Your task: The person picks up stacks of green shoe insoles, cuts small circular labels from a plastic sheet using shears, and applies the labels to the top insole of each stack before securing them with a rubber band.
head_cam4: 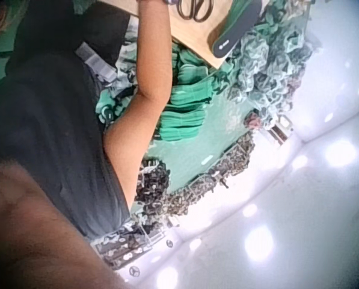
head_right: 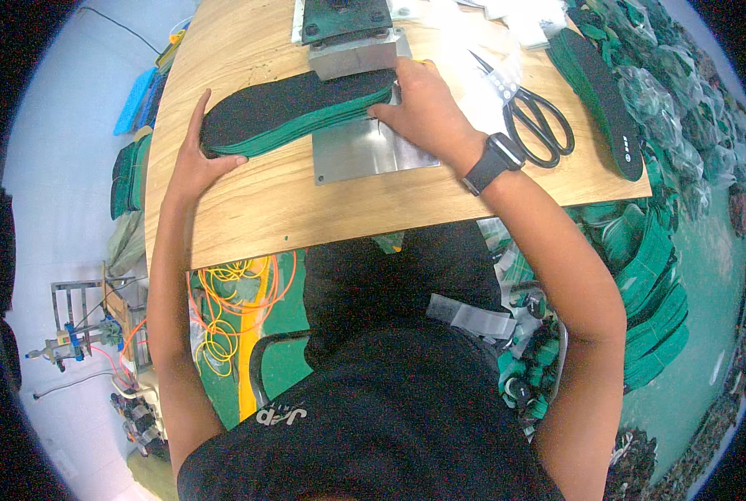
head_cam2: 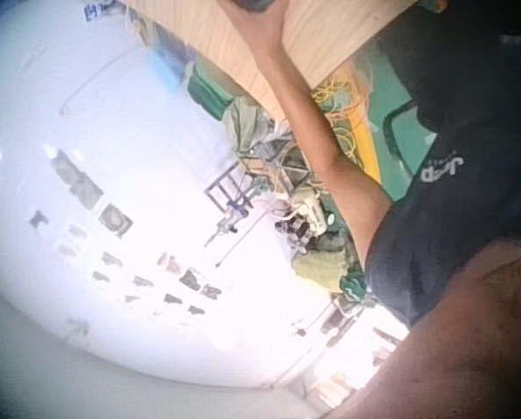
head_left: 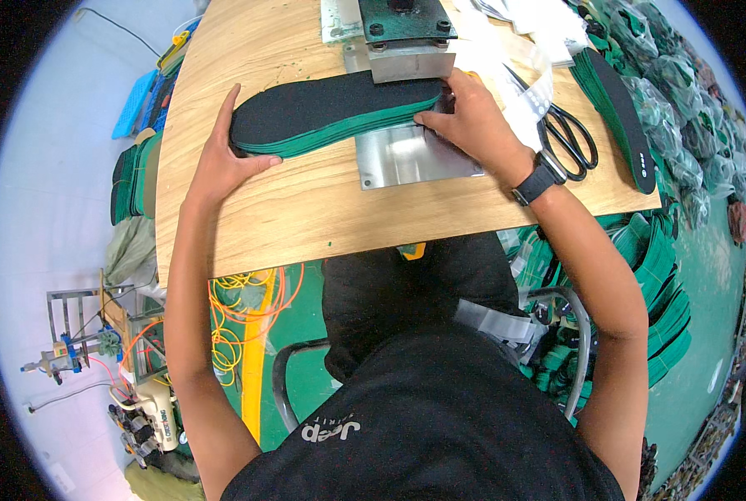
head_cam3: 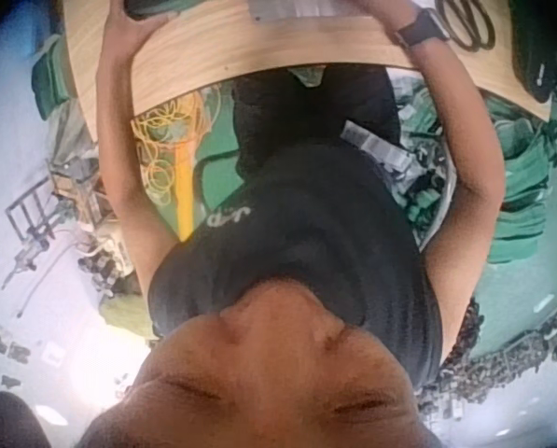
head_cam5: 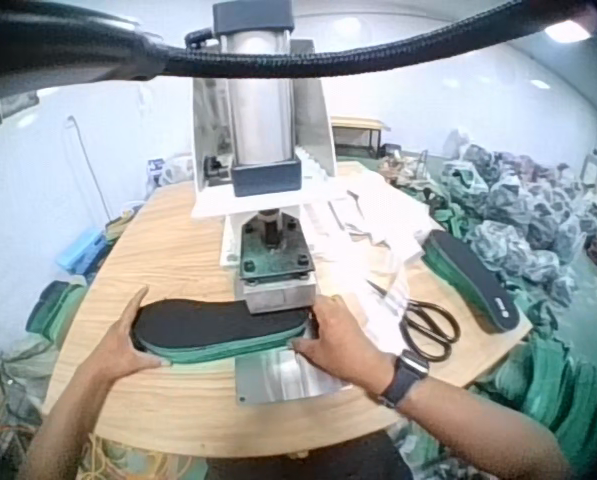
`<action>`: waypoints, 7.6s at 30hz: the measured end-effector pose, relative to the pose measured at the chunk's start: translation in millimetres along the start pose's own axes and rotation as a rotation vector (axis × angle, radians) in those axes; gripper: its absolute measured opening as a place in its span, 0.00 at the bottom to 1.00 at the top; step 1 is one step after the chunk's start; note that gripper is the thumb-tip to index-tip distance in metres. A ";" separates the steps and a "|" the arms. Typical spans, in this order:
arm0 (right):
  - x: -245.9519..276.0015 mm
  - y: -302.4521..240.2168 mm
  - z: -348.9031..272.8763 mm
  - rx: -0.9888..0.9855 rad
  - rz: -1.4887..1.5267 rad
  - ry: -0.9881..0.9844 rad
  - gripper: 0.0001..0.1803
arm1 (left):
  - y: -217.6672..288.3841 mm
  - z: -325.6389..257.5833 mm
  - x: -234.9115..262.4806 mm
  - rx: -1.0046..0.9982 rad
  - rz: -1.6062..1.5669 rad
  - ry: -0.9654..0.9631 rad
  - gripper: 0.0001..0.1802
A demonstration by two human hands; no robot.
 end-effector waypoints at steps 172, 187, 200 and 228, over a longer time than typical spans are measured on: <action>-50.8 -13.6 -53.8 -0.941 1.318 0.276 0.07 | 94.9 26.4 -65.6 -0.316 0.545 -0.080 0.42; -50.8 -10.5 -54.9 -0.986 1.300 0.260 0.07 | 95.7 26.3 -66.0 -0.352 0.491 -0.114 0.40; -48.3 -12.8 -52.1 -0.924 1.281 0.288 0.10 | 114.1 17.6 -56.8 -0.523 0.341 0.002 0.29; -49.0 -10.9 -56.2 -0.931 1.228 0.246 0.09 | 72.9 25.4 -31.3 -0.145 -0.102 0.148 0.05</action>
Point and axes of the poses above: each hand's wrist, its own z-axis towards the middle knuckle, its own x-axis out of the back of the hand, y = z × x, the point moved 10 cm from there along z, towards the middle knuckle, and after that the axes turned 9 degrees about x, right-handed, at the moved point
